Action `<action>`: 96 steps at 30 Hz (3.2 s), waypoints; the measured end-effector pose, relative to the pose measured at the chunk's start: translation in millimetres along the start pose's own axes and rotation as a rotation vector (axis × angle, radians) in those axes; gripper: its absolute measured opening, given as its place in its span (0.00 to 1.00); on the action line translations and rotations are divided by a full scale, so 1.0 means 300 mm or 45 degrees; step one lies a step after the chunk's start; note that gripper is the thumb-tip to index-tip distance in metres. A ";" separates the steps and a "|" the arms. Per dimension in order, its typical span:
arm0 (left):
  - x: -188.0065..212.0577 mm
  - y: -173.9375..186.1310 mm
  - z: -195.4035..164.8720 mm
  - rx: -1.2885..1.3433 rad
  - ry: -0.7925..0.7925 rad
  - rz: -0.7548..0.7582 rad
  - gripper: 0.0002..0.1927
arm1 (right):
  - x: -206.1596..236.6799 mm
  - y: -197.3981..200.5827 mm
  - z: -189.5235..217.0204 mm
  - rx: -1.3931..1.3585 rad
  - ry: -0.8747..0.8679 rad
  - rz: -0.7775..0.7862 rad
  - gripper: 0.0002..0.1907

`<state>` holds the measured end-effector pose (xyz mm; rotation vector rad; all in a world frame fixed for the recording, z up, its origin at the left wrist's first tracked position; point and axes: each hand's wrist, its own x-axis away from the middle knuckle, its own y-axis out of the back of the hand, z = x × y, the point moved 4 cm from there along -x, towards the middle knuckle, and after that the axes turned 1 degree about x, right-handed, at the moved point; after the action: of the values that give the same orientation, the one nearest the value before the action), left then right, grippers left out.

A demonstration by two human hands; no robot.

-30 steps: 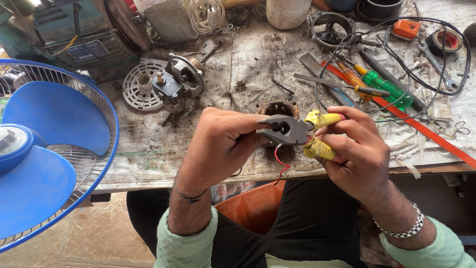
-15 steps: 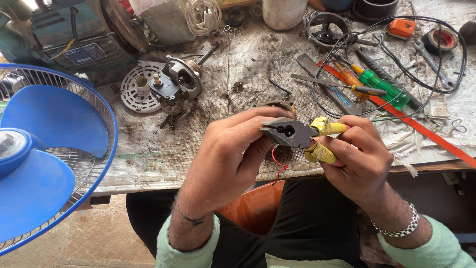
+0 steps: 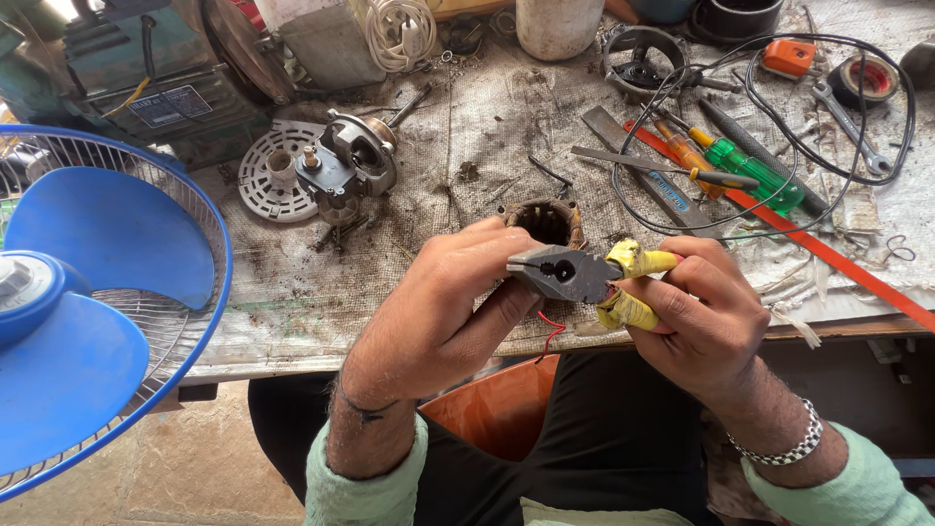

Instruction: The person threads a red wire through the slots of a motor stator on a cluttered workbench, pulling it through by hand and adjusting its position. They then use pliers to cut and trim the wire ends and continue seating the wire in the stator.

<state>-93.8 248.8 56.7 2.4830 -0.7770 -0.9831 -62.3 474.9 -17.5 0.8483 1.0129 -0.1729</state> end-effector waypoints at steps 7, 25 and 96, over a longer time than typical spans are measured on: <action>-0.009 0.011 0.036 0.068 0.005 -0.143 0.09 | -0.019 0.011 0.015 0.123 -0.029 -0.005 0.17; -0.031 -0.013 -0.027 0.096 0.005 -0.235 0.11 | 0.000 0.002 0.014 0.173 -0.038 -0.001 0.18; -0.018 -0.081 0.069 0.121 0.028 -0.466 0.09 | 0.107 0.031 -0.018 -1.482 -1.230 0.790 0.21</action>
<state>-103.1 268.5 32.9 2.7758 -0.3745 -1.0553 -43.9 492.8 -39.3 -0.0884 -0.1717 0.4798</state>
